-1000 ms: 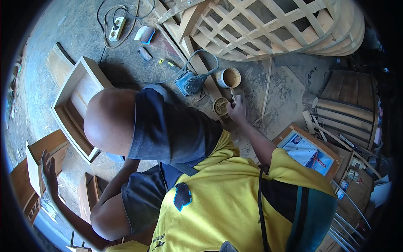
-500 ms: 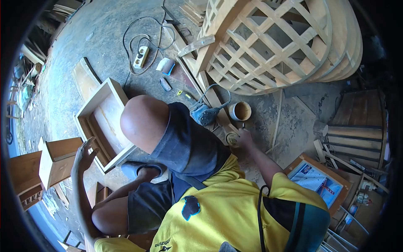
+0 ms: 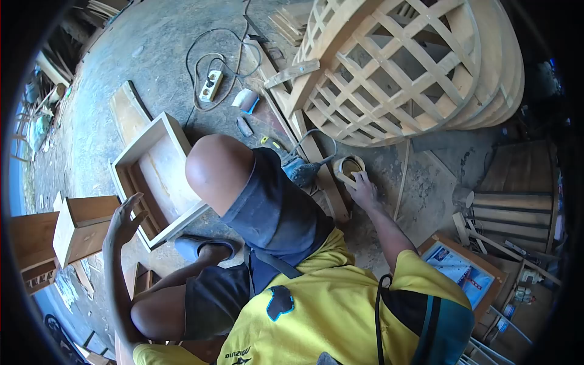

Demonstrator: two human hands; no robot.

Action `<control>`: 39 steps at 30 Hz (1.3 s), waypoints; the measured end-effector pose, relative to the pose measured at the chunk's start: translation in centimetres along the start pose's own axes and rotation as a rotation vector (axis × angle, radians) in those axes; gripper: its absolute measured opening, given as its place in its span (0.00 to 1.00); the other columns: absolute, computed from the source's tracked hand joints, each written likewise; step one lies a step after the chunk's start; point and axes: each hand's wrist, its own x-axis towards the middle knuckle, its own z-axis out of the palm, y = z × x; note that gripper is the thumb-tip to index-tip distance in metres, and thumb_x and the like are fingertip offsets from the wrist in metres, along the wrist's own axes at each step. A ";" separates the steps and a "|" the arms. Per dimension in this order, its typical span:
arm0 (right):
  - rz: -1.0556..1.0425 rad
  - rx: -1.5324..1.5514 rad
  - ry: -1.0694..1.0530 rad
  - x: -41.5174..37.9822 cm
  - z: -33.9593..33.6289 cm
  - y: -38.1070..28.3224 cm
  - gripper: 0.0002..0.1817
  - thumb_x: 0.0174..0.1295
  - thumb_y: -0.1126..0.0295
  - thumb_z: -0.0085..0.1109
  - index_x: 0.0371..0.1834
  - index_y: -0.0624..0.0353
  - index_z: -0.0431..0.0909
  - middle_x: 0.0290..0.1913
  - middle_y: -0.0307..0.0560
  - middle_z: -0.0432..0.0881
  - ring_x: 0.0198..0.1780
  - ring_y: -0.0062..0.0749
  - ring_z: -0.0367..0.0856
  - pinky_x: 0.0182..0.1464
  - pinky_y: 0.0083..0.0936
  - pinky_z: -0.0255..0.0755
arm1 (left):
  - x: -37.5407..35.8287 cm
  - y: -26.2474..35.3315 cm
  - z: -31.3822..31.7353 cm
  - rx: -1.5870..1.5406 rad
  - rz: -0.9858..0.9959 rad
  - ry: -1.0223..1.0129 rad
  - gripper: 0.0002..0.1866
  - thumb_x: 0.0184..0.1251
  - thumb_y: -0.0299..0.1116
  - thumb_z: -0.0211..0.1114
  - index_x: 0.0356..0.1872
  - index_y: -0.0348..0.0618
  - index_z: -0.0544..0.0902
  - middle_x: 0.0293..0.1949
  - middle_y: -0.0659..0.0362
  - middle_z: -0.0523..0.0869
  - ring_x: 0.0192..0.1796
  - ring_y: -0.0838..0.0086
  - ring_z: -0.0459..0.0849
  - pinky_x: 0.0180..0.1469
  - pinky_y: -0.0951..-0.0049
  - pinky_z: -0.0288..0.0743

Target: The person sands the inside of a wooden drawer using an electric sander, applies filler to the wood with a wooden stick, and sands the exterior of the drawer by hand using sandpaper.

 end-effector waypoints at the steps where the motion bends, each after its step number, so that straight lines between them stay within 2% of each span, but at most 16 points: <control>1: -0.003 0.041 0.025 0.1 0.4 -0.1 0.30 0.69 0.49 0.68 0.70 0.50 0.76 0.64 0.49 0.79 0.56 0.61 0.87 0.53 0.58 0.81 | 0.0 -0.9 0.4 -0.003 0.018 0.029 0.33 0.73 0.40 0.73 0.76 0.42 0.75 0.71 0.43 0.82 0.72 0.48 0.81 0.73 0.51 0.75; 4: 0.068 0.042 0.031 0.9 -0.4 -1.0 0.29 0.66 0.41 0.70 0.60 0.51 0.81 0.60 0.53 0.80 0.55 0.62 0.87 0.51 0.60 0.81 | -0.9 -0.1 -0.6 0.030 -0.009 0.014 0.33 0.75 0.47 0.70 0.75 0.43 0.75 0.70 0.41 0.82 0.70 0.44 0.81 0.72 0.50 0.76; 5: 0.078 0.054 0.065 1.0 -0.2 -0.9 0.30 0.65 0.39 0.70 0.56 0.51 0.80 0.59 0.55 0.79 0.54 0.64 0.86 0.50 0.61 0.82 | -0.5 -2.5 0.8 0.048 0.052 0.057 0.33 0.75 0.47 0.71 0.75 0.44 0.75 0.69 0.42 0.83 0.68 0.44 0.83 0.70 0.49 0.77; 7: 0.103 0.035 0.017 1.5 0.4 0.0 0.32 0.67 0.38 0.67 0.59 0.52 0.78 0.62 0.57 0.76 0.54 0.67 0.86 0.51 0.61 0.81 | -0.7 -2.4 0.6 0.007 -0.007 0.023 0.34 0.74 0.47 0.71 0.76 0.43 0.74 0.68 0.42 0.83 0.69 0.46 0.83 0.71 0.50 0.77; 11: 0.088 -0.062 -0.037 1.1 0.9 -1.3 0.42 0.72 0.37 0.60 0.79 0.52 0.63 0.81 0.62 0.58 0.60 0.72 0.83 0.58 0.62 0.80 | -0.6 -0.8 -0.2 0.032 -0.064 -0.010 0.34 0.74 0.48 0.72 0.75 0.45 0.75 0.64 0.43 0.85 0.65 0.47 0.85 0.67 0.49 0.80; 13: 0.083 -0.029 0.014 1.0 1.4 -2.5 0.44 0.74 0.37 0.56 0.85 0.52 0.57 0.85 0.63 0.51 0.64 0.72 0.81 0.59 0.61 0.81 | -0.1 -2.8 1.1 0.059 0.024 0.050 0.35 0.75 0.52 0.70 0.76 0.48 0.74 0.61 0.45 0.85 0.64 0.46 0.85 0.65 0.48 0.80; 15: 0.183 0.000 -0.047 1.5 1.6 -3.3 0.44 0.77 0.39 0.54 0.87 0.50 0.53 0.86 0.67 0.49 0.66 0.74 0.80 0.59 0.60 0.82 | -0.2 -1.8 0.5 0.040 -0.040 0.000 0.35 0.76 0.54 0.68 0.76 0.45 0.74 0.63 0.42 0.84 0.66 0.46 0.83 0.71 0.48 0.75; 22: 0.323 -0.100 0.094 2.4 4.7 -2.6 0.46 0.78 0.38 0.50 0.91 0.47 0.47 0.88 0.72 0.43 0.68 0.74 0.79 0.58 0.58 0.83 | 0.3 -3.1 1.5 0.074 -0.015 0.001 0.35 0.77 0.54 0.67 0.76 0.45 0.73 0.61 0.41 0.85 0.64 0.44 0.84 0.68 0.47 0.77; 24: 0.347 -0.083 -0.008 2.6 3.3 -3.3 0.45 0.78 0.41 0.51 0.91 0.44 0.44 0.88 0.71 0.41 0.72 0.75 0.75 0.63 0.59 0.80 | 0.6 -3.0 1.3 0.065 -0.023 -0.021 0.35 0.76 0.55 0.67 0.76 0.44 0.74 0.61 0.41 0.85 0.64 0.44 0.84 0.68 0.47 0.77; 27: 0.346 -0.171 0.083 2.6 3.6 -3.3 0.48 0.76 0.36 0.51 0.91 0.48 0.47 0.88 0.71 0.44 0.76 0.73 0.68 0.70 0.59 0.74 | 0.3 -2.5 0.7 0.032 -0.019 -0.038 0.35 0.76 0.55 0.68 0.74 0.43 0.75 0.62 0.41 0.85 0.65 0.45 0.84 0.69 0.48 0.78; 28: 0.319 -0.172 0.117 2.8 4.1 -3.2 0.48 0.75 0.37 0.53 0.90 0.48 0.49 0.87 0.71 0.47 0.78 0.73 0.63 0.73 0.62 0.68 | 0.2 -2.5 0.6 0.048 -0.017 -0.034 0.35 0.76 0.56 0.68 0.74 0.44 0.75 0.63 0.41 0.85 0.65 0.45 0.85 0.68 0.49 0.78; 31: 0.225 -0.244 0.250 3.9 5.6 -2.0 0.47 0.75 0.39 0.55 0.90 0.48 0.50 0.87 0.71 0.49 0.78 0.72 0.63 0.72 0.63 0.67 | 0.6 -3.3 0.8 0.096 -0.006 -0.031 0.35 0.76 0.55 0.68 0.76 0.47 0.74 0.60 0.42 0.86 0.61 0.46 0.87 0.64 0.48 0.81; 35: 0.204 -0.164 0.327 6.1 6.2 -1.7 0.37 0.75 0.44 0.56 0.84 0.44 0.65 0.80 0.70 0.62 0.72 0.69 0.71 0.68 0.62 0.70 | 0.8 -4.6 2.1 0.078 0.009 -0.041 0.36 0.76 0.55 0.69 0.77 0.46 0.73 0.55 0.44 0.89 0.59 0.47 0.88 0.63 0.50 0.81; 36: 0.173 -0.168 0.410 6.2 6.4 -1.7 0.32 0.76 0.44 0.55 0.79 0.41 0.71 0.74 0.66 0.70 0.67 0.66 0.75 0.66 0.61 0.71 | 0.6 -3.9 1.8 0.085 0.002 -0.043 0.36 0.75 0.53 0.70 0.76 0.46 0.73 0.54 0.44 0.89 0.58 0.48 0.89 0.63 0.49 0.82; 38: 0.147 -0.184 0.354 6.4 6.4 -1.7 0.31 0.76 0.44 0.55 0.78 0.41 0.72 0.72 0.64 0.71 0.65 0.65 0.76 0.65 0.60 0.72 | 0.1 -2.7 1.4 0.075 -0.013 -0.041 0.35 0.74 0.49 0.71 0.76 0.45 0.73 0.58 0.43 0.88 0.59 0.47 0.88 0.62 0.48 0.81; 39: 0.185 -0.174 0.355 6.5 6.3 -1.7 0.30 0.76 0.44 0.55 0.77 0.41 0.73 0.70 0.63 0.72 0.64 0.64 0.76 0.64 0.60 0.72 | 0.0 -2.3 1.1 0.048 -0.024 -0.054 0.36 0.75 0.55 0.68 0.74 0.41 0.75 0.63 0.40 0.85 0.66 0.45 0.83 0.70 0.49 0.76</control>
